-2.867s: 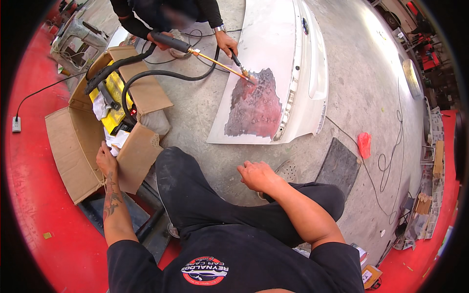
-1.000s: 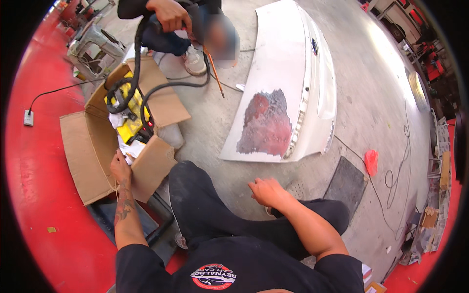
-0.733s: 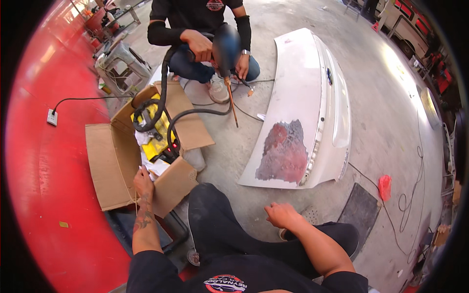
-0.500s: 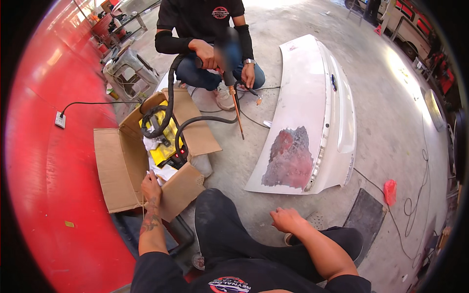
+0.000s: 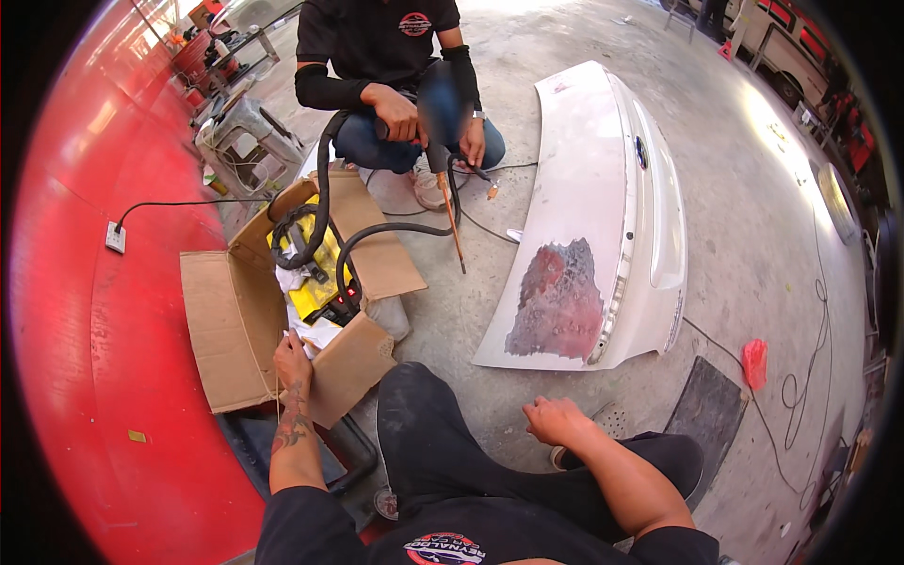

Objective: The person is seen repairing a car bumper with a tool and a white substance.

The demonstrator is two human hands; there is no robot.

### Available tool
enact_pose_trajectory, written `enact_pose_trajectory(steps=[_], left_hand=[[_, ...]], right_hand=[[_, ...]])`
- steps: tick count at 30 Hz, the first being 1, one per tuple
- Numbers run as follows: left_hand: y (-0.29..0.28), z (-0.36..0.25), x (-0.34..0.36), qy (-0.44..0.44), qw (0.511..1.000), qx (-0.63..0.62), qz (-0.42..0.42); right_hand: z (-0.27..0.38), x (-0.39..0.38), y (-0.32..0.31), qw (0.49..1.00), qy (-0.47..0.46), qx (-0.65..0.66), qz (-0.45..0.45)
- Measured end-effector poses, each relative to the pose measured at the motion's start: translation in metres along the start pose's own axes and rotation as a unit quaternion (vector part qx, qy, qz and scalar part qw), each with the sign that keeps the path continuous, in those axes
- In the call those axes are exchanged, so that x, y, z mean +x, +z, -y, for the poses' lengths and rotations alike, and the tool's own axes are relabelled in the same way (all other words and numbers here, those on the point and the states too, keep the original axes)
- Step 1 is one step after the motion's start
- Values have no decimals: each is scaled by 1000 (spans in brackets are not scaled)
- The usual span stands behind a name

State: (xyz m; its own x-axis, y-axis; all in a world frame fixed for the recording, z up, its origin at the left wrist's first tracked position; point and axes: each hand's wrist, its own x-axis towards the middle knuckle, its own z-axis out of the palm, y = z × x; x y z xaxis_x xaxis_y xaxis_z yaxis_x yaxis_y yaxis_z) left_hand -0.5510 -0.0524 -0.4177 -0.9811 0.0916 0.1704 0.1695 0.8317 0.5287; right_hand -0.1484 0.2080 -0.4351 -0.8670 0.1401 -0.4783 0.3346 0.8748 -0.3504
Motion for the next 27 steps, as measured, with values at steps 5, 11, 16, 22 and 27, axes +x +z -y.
enact_pose_trajectory(steps=[5, 11, 16, 22, 27], left_hand=[[1, 1, 0, 1, 1000, 9, -2], [2, 2, -1, 5, 1000, 0, -6], [3, 1, -3, 16, 1000, 3, -19], [6, 7, 1, 27, 999, -19, -4], [3, 9, 4, 29, 1000, -4, -5]], right_hand=[[0, 0, 1, 1000, -1, 2, -5], [-2, -1, 9, 1000, -5, 3, -18], [-2, -3, 12, 999, -12, -11, -48], [-1, -1, 7, 1000, 4, -2, -27], [0, 0, 6, 1000, 3, 9, -29]])
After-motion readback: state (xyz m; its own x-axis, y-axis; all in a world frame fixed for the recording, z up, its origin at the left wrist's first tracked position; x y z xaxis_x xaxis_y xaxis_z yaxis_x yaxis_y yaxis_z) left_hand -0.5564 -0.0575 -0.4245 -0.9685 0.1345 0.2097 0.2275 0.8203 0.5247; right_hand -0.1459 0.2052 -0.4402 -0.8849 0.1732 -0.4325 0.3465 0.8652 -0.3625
